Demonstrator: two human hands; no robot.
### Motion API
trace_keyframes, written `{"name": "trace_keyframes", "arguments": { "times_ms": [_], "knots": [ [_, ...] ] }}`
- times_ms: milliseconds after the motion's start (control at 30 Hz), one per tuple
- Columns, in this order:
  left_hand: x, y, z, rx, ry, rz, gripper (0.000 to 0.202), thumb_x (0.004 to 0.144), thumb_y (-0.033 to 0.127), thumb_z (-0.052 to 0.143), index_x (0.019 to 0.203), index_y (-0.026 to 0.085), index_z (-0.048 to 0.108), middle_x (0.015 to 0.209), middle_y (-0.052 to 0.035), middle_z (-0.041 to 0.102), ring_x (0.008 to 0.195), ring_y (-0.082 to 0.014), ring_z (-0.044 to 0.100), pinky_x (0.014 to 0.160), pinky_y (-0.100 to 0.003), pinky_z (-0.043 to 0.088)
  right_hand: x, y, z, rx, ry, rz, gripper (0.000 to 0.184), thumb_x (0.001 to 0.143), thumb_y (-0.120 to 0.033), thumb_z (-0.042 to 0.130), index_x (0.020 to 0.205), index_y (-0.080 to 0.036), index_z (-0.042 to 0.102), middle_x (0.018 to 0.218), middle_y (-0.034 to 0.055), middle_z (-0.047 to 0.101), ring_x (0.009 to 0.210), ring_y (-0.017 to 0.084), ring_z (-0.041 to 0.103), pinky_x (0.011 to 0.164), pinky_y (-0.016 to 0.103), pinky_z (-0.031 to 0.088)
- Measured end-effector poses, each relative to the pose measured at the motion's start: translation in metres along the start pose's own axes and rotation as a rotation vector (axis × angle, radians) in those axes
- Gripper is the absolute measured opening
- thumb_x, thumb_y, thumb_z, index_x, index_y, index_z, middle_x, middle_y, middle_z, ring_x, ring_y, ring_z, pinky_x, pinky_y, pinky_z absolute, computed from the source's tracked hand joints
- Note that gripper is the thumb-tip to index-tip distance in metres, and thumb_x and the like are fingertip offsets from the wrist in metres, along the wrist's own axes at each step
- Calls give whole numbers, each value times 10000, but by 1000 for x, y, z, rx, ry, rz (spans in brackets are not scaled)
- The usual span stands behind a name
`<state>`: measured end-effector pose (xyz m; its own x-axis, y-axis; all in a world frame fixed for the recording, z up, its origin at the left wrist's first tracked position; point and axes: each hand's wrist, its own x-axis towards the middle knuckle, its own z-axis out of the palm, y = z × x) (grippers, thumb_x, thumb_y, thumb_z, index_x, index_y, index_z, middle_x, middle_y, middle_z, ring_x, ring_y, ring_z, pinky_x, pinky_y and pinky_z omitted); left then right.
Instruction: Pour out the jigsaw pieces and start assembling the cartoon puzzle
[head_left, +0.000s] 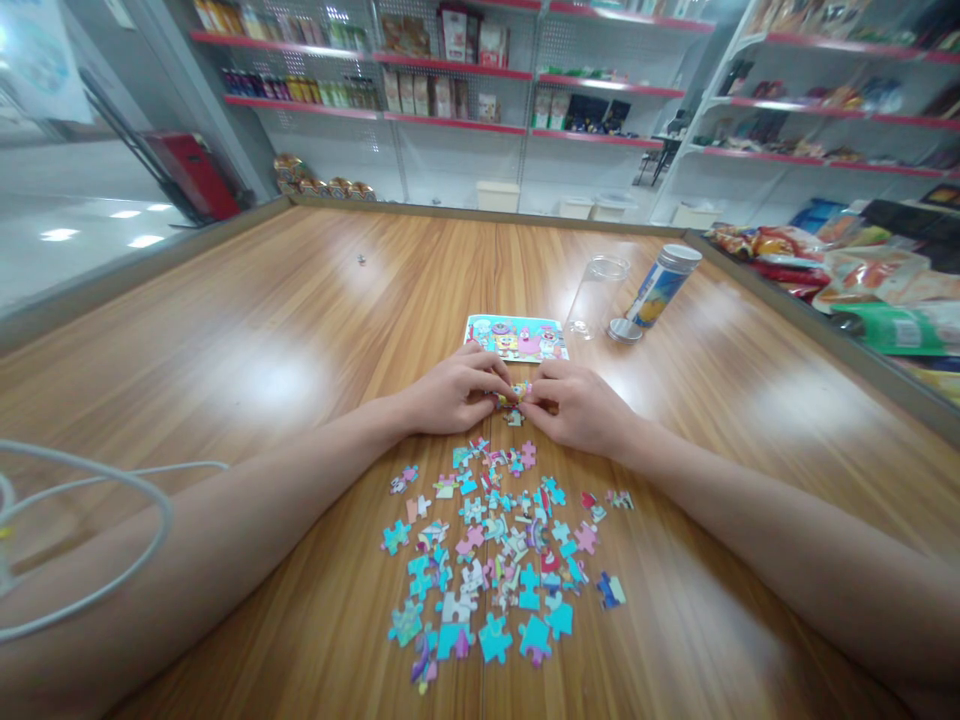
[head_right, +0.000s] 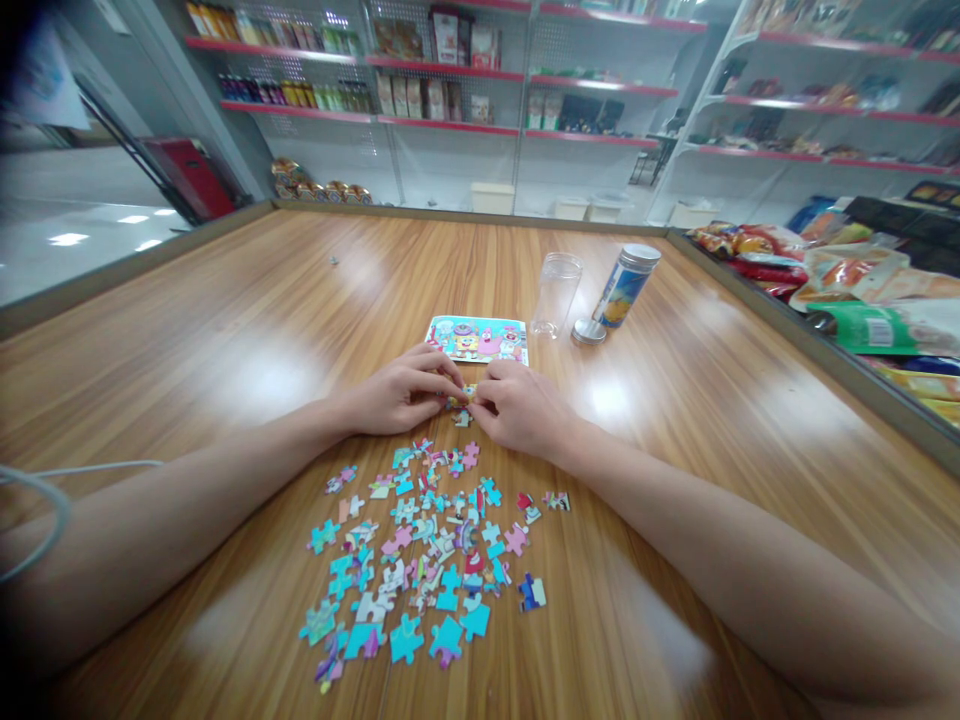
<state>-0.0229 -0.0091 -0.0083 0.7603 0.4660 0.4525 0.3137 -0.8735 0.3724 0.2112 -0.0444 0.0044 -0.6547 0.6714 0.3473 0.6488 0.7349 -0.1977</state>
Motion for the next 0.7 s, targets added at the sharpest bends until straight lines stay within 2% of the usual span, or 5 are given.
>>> {"name": "trace_keyframes", "arguments": {
  "times_ms": [333,700],
  "knots": [
    [1,1,1,7,-3,-13,281,852,112,566,1014,246,752,980,-55,668,977,-189,583,961,-406,460,1,-10,-7,-114,-78,62,321,955,-271,519,715,-145,691,739,64,577,768,167,526,705,295,364],
    [-1,-1,1,30,-2,-26,319,846,96,542,1022,253,757,959,-48,671,953,-188,566,950,-393,458,1,1,-12,-44,-120,-37,237,908,-219,516,708,-152,624,742,36,559,741,142,515,703,276,365]
  ]
}}
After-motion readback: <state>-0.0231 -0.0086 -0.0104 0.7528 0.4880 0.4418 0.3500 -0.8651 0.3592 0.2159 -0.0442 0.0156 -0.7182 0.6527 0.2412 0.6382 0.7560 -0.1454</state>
